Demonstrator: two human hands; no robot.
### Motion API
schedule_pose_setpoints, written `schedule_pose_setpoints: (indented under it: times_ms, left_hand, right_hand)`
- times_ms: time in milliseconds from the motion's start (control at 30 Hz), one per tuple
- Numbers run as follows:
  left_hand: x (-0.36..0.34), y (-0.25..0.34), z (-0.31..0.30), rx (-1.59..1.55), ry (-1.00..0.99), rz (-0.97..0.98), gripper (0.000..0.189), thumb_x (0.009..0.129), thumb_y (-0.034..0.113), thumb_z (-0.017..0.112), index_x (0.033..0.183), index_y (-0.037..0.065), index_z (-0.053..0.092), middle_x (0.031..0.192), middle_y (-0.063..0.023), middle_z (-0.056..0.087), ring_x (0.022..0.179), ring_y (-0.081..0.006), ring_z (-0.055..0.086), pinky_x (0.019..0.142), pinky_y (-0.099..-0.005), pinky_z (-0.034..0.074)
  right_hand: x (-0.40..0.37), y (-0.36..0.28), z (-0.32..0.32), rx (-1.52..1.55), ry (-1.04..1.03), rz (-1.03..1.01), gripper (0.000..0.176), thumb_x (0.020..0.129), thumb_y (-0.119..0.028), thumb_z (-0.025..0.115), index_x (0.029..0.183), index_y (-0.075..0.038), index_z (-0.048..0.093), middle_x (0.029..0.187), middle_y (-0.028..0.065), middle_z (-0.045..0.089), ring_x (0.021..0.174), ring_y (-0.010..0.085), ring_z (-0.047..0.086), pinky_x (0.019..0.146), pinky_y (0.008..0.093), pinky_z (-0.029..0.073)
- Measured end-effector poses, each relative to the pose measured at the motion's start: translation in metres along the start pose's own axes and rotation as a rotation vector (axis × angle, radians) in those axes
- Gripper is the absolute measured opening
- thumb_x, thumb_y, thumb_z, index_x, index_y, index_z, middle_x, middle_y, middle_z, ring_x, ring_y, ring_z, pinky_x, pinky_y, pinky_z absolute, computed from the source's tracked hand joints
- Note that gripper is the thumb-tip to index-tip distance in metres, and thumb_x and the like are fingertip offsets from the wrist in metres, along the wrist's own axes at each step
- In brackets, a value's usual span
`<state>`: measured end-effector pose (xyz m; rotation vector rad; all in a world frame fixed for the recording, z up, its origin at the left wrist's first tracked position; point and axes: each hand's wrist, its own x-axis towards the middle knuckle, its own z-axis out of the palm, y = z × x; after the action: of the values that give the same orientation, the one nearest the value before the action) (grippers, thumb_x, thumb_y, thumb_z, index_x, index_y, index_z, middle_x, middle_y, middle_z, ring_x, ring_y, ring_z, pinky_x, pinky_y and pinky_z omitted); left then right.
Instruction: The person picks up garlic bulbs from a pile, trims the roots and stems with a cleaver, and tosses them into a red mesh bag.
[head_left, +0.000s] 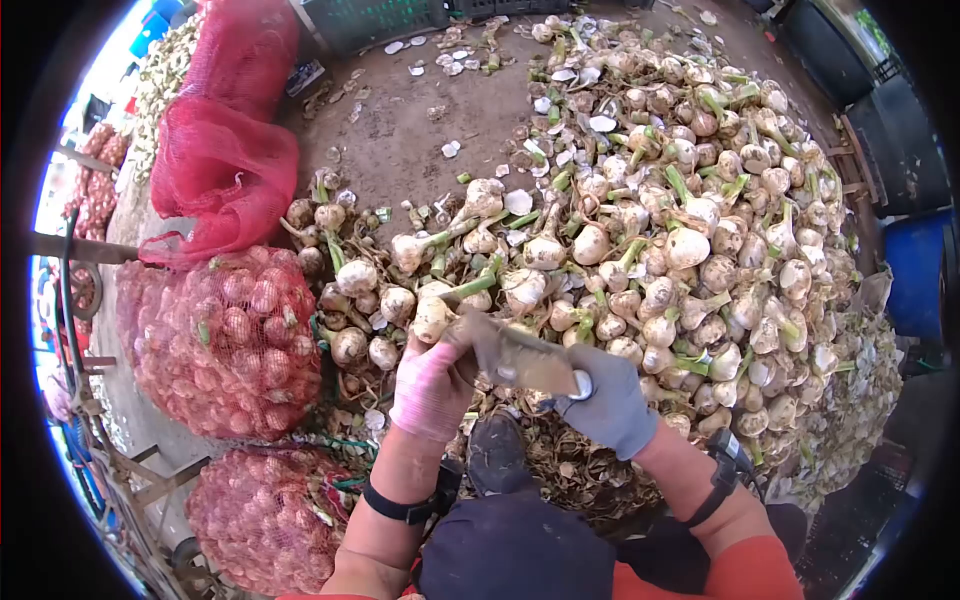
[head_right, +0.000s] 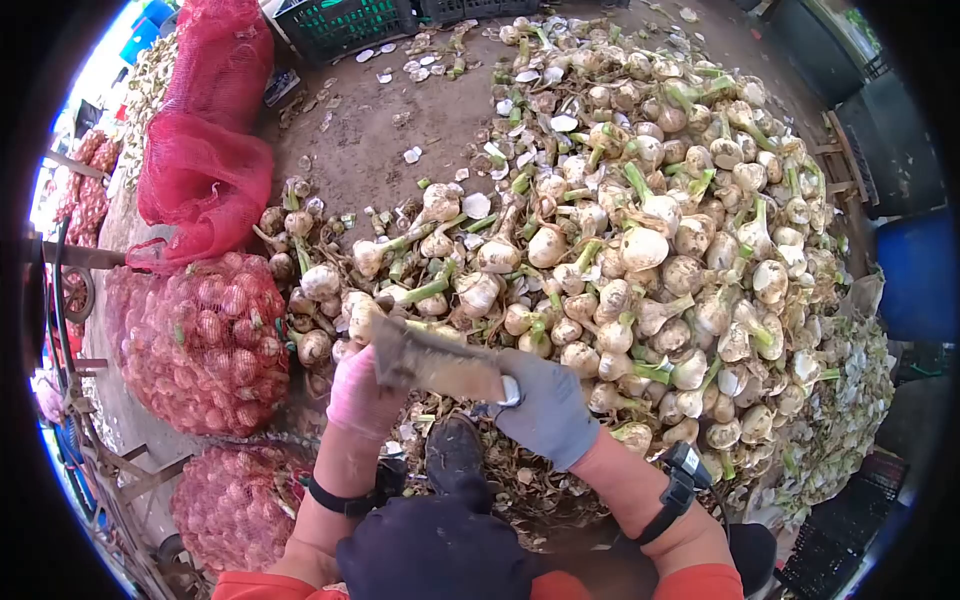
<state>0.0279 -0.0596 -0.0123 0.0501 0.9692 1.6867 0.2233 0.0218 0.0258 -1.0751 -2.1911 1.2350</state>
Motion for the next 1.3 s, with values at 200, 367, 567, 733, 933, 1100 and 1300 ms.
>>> schedule_pose_setpoints:
  times_ms: [200,367,567,733,933,1100,1300]
  left_hand:
    - [-0.010,-0.027,-0.007,0.870,-0.217,0.215,0.037,0.094,0.016,0.053,0.127,0.001,0.051,0.119,-0.0103,0.060,0.113,-0.0253,0.055,0.100,-0.0376,0.044]
    - [-0.009,-0.005,0.034,-0.863,-0.119,-0.484,0.022,0.094,0.002,0.052,0.114,-0.004,0.054,0.115,-0.0151,0.060,0.103,-0.0262,0.061,0.092,-0.0332,0.054]
    - [0.007,0.013,0.102,0.152,-0.331,-0.101,0.059,0.080,0.003,0.070,0.132,0.002,0.044,0.114,-0.0116,0.057,0.112,-0.0190,0.055,0.098,-0.0332,0.047]
    - [0.058,0.022,0.023,1.615,-0.007,0.414,0.057,0.074,0.020,0.076,0.126,0.009,0.054,0.118,-0.0162,0.058,0.114,-0.0309,0.055,0.099,-0.0409,0.045]
    - [0.071,0.007,-0.060,2.217,0.226,0.312,0.061,0.064,0.022,0.075,0.122,0.021,0.055,0.116,-0.0093,0.057,0.117,-0.0294,0.050,0.101,-0.0494,0.035]
    - [0.068,0.013,-0.050,2.133,0.086,0.181,0.053,0.065,0.022,0.073,0.115,0.021,0.057,0.107,-0.0096,0.058,0.110,-0.0286,0.053,0.096,-0.0482,0.038]
    - [0.033,0.012,-0.031,0.913,0.012,0.188,0.045,0.076,0.009,0.065,0.119,0.004,0.052,0.109,-0.0077,0.058,0.096,-0.0179,0.057,0.082,-0.0341,0.050]
  right_hand:
    - [0.004,-0.001,0.007,-0.085,-0.040,-0.079,0.022,0.073,-0.009,0.068,0.094,-0.006,0.064,0.085,0.0154,0.066,0.077,0.0356,0.065,0.066,0.0400,0.052]
    - [0.011,0.058,0.020,0.122,-0.077,0.485,0.022,0.074,-0.013,0.075,0.091,-0.004,0.063,0.078,0.0113,0.065,0.065,0.0218,0.063,0.063,0.0332,0.051]
    - [0.006,0.052,0.021,0.506,0.100,0.485,0.020,0.077,-0.013,0.078,0.085,-0.003,0.064,0.074,0.0040,0.065,0.067,0.0099,0.059,0.064,0.0285,0.050]
    - [0.007,0.059,0.017,0.439,0.018,0.549,0.017,0.079,-0.008,0.075,0.085,-0.001,0.062,0.075,0.0034,0.065,0.069,0.0092,0.059,0.067,0.0270,0.050]
    - [0.004,0.064,0.028,0.432,-0.017,0.523,0.017,0.079,-0.010,0.075,0.084,-0.001,0.062,0.073,0.0023,0.064,0.068,0.0095,0.058,0.065,0.0273,0.049]
    - [0.004,0.066,0.027,0.399,0.020,0.448,0.016,0.080,-0.011,0.075,0.083,-0.002,0.062,0.073,0.0026,0.064,0.067,0.0094,0.057,0.064,0.0276,0.049]
    - [0.002,0.051,0.019,0.418,0.007,0.429,0.016,0.080,-0.010,0.074,0.084,-0.002,0.061,0.073,0.0031,0.064,0.068,0.0099,0.059,0.063,0.0273,0.049]
